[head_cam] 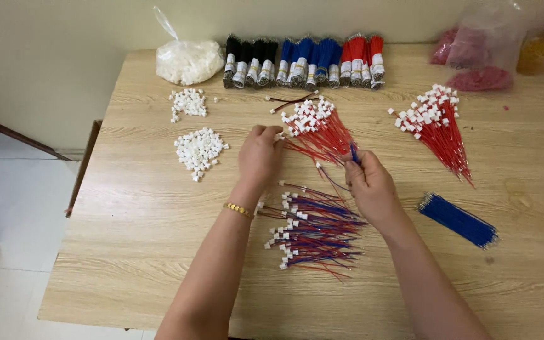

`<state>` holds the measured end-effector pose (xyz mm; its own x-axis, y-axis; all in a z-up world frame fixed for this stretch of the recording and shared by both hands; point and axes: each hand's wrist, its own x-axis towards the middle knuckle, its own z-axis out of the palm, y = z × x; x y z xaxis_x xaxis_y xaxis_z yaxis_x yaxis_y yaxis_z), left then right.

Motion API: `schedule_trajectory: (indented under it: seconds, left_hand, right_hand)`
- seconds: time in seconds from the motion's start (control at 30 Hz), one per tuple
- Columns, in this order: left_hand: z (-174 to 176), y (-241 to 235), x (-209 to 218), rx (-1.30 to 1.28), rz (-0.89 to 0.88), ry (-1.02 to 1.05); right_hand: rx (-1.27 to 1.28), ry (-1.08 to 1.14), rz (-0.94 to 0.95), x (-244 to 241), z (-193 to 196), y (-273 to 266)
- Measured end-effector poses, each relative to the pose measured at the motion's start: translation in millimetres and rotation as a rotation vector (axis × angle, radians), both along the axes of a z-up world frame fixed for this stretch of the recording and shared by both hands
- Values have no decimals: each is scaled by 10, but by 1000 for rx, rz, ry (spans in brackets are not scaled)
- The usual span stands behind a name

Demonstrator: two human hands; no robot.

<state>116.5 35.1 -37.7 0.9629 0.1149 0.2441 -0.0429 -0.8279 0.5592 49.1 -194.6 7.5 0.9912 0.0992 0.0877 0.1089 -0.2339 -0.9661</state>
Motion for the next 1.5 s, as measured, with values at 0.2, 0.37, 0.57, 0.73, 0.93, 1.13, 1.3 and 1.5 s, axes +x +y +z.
schedule_trajectory:
  seconds: [0.2,0.37,0.57,0.73,0.93,1.13,1.3,1.5]
  left_hand:
    - [-12,-114,23,166,-203,-326]
    - [74,-401,-262,138,-524,-258]
    - [-180,-620,-204,345,-475,-217]
    - [-349,-647,-132,308,-515,-220]
    - [-434,-677,-95,336,-491,-285]
    - [-234,-688,-148,265,-529,-284]
    - [24,-704,-268,63,-577,-347]
    - [159,-100,-496,58,-565,-68]
  right_hand:
    - [-34,100,46,45,-58,-91]
    - [-61,154,24,39,-120,-105]
    - [-121,162,-41,-29,-84,-193]
    - [-68,82,-59,-59,-9,-261]
    - [-32,35,-51,-187,299,-111]
    - [-18,20,-45,-156,210,-148]
    - [6,10,-96,-289,364,-119]
    - [31,-12,-48,-197,310,-140]
